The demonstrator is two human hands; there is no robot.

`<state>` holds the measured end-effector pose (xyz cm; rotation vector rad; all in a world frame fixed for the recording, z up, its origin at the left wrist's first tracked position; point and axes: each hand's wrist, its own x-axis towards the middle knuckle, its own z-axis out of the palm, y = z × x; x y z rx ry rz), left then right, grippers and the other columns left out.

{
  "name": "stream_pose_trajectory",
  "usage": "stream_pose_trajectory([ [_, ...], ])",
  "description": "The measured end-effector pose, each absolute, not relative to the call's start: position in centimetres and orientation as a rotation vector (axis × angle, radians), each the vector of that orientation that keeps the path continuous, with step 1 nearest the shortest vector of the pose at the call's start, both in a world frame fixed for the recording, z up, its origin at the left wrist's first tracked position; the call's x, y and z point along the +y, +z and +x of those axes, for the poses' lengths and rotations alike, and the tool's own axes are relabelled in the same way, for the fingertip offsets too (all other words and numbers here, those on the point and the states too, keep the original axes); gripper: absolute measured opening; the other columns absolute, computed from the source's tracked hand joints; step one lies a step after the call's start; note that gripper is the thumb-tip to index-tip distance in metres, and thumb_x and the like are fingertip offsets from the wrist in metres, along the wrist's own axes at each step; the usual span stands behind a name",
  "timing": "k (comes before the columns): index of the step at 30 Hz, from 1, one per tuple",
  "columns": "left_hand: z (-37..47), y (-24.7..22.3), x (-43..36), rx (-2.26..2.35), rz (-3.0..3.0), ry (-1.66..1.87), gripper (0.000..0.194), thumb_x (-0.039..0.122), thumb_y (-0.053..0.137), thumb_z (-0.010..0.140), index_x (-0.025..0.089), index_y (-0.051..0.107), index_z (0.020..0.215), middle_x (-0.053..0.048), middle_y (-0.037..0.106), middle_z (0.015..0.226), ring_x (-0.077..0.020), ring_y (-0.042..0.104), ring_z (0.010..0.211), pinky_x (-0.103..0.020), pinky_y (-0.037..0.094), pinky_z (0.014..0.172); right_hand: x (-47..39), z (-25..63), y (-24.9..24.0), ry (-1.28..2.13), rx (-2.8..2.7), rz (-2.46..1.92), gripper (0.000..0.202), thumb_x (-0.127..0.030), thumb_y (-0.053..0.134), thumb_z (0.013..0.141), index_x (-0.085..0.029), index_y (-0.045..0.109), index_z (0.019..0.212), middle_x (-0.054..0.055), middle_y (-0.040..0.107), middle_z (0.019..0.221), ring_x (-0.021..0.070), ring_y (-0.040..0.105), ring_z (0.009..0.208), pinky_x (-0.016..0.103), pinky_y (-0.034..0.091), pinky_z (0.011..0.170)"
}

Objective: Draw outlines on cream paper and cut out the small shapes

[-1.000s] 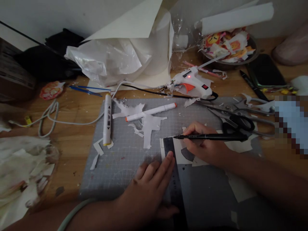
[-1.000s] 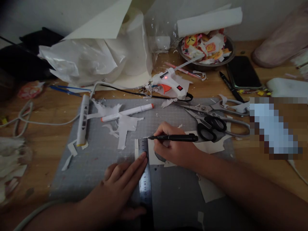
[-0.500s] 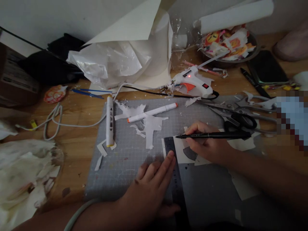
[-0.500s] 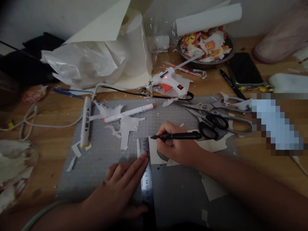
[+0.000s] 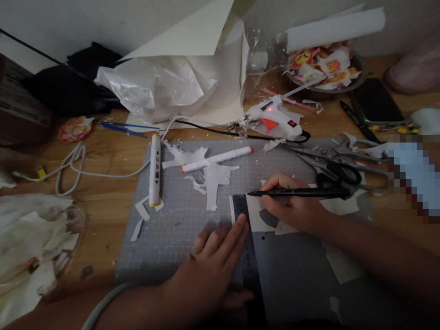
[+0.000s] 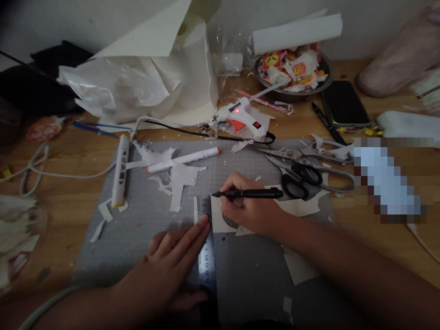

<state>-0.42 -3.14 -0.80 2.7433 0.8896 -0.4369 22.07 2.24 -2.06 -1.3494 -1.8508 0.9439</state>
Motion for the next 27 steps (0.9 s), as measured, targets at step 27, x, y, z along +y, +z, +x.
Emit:
stream_pose_trajectory([
  [27, -0.42, -0.82, -3.22, 0.864, 2.753, -0.404, 0.088, 0.069, 0.050, 0.080, 0.011, 0.036, 0.144, -0.015, 0.039, 0.147, -0.0283, 0.055, 0.103, -0.040, 0.046, 0.086, 2.30, 22.08, -2.02, 0.924, -1.869, -1.337, 0.006, -0.015, 0.055, 0.077, -0.020, 0.052, 0.079, -0.003, 0.058, 0.063, 0.0097, 0.050, 0.052, 0.022, 0.038, 0.049],
])
